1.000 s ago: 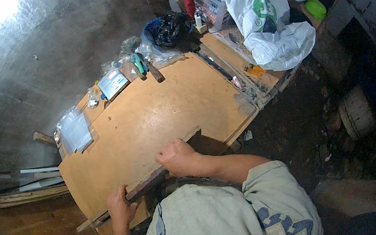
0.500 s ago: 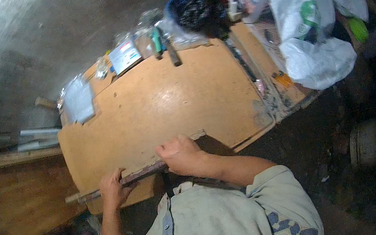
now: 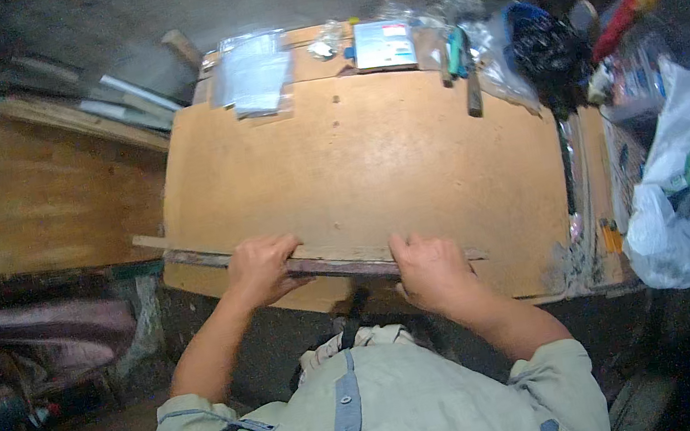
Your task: The person uses a knife to cut a small piece of wood on a wooden board, then moves the cut piece aside. They later pick up a larger wooden board and place it on a shelf among other boards.
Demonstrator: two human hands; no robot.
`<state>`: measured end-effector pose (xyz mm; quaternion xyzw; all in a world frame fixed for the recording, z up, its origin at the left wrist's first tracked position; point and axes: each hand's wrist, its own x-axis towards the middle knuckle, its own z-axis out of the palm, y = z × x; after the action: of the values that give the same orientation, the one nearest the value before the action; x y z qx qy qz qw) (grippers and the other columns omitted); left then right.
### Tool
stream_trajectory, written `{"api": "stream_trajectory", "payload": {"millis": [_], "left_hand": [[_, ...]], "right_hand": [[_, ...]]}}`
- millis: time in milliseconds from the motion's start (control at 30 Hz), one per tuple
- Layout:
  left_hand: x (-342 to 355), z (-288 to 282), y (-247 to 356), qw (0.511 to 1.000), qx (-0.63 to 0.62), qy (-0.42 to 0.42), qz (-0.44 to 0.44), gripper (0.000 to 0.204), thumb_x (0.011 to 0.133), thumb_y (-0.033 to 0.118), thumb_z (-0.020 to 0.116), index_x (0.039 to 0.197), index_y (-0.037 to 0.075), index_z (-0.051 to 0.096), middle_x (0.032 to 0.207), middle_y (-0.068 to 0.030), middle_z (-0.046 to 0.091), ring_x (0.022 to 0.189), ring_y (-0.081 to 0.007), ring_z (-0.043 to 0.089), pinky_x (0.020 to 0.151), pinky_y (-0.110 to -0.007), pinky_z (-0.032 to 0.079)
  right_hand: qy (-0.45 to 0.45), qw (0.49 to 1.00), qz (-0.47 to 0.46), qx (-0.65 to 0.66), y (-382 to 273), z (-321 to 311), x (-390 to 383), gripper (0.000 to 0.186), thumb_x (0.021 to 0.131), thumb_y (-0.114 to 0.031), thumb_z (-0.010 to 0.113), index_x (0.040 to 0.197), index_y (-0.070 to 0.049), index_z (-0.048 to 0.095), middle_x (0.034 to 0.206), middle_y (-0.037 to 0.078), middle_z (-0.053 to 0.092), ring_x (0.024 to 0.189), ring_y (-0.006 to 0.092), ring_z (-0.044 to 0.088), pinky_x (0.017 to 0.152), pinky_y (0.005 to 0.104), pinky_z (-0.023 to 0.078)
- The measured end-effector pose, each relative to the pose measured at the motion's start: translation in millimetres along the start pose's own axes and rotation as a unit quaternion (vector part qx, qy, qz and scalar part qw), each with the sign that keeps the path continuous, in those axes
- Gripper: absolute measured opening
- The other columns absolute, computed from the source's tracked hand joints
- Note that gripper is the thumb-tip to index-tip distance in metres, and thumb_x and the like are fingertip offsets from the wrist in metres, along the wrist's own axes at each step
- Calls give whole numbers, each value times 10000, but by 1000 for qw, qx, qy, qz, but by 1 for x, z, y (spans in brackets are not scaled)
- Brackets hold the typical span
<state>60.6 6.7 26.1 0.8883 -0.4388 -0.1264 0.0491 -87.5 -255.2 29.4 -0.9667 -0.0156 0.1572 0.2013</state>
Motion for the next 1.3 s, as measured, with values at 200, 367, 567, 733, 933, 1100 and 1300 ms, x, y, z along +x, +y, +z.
{"api": "stream_trajectory", "payload": {"millis": [200, 367, 567, 733, 933, 1100, 1300], "left_hand": [[-9, 4, -3, 1000, 9, 25, 14, 465, 624, 314, 884, 987, 146, 647, 882, -66, 677, 858, -306, 696, 712, -449, 555], [-14, 25, -7, 997, -16, 70, 15, 444, 592, 261, 878, 944, 139, 637, 903, -45, 690, 885, -269, 707, 754, -423, 572], [-51, 41, -1, 972, -77, 211, 68, 797, 643, 307, 875, 1371, 230, 560, 1273, -119, 606, 1286, -305, 547, 1094, -488, 421], [-152, 89, 1, 894, -176, 408, 68, 943, 718, 384, 847, 1535, 260, 394, 1520, -167, 388, 1473, -390, 305, 1209, -591, 197], [-283, 161, -32, 896, -304, 285, -153, 832, 839, 486, 750, 1530, 203, 384, 1517, -186, 394, 1423, -424, 358, 1182, -561, 278], [-377, 174, -35, 838, -472, 139, -236, 795, 870, 613, 661, 1464, 129, 450, 1460, -216, 473, 1338, -410, 472, 1113, -524, 387], [-435, 189, -42, 749, -613, 88, -234, 1013, 835, 786, 561, 1436, -25, 480, 1448, -262, 507, 1320, -400, 511, 1091, -447, 412]], "right_hand": [[-68, 998, -3, -4, -17, -8, 17, 501, 787, -306, 801, 1096, -27, 520, 994, 238, 678, 933, 419, 676, 805, 497, 538], [-40, 998, -2, -46, 5, 25, 21, 574, 742, -256, 843, 1178, -26, 549, 935, 236, 683, 901, 433, 671, 756, 502, 514], [17, 997, 32, -63, -23, 27, 0, 564, 726, -277, 861, 1125, 0, 576, 874, 246, 679, 790, 432, 669, 674, 473, 525], [13, 999, 14, -36, -41, 41, -26, 520, 746, -114, 838, 1168, 22, 568, 937, 201, 711, 833, 291, 709, 731, 396, 552], [-12, 953, 37, 300, -73, 72, -45, 519, 742, 56, 793, 1201, 50, 549, 1095, 147, 704, 928, 238, 695, 833, 347, 561], [-48, 949, 31, 311, -169, 69, -48, 497, 718, -5, 783, 1175, 37, 592, 1105, 130, 697, 899, 210, 681, 839, 349, 547], [-124, 962, -65, 233, -253, 92, -7, 519, 711, -94, 790, 1185, 29, 618, 1081, 105, 689, 982, 212, 649, 900, 385, 517]]}}
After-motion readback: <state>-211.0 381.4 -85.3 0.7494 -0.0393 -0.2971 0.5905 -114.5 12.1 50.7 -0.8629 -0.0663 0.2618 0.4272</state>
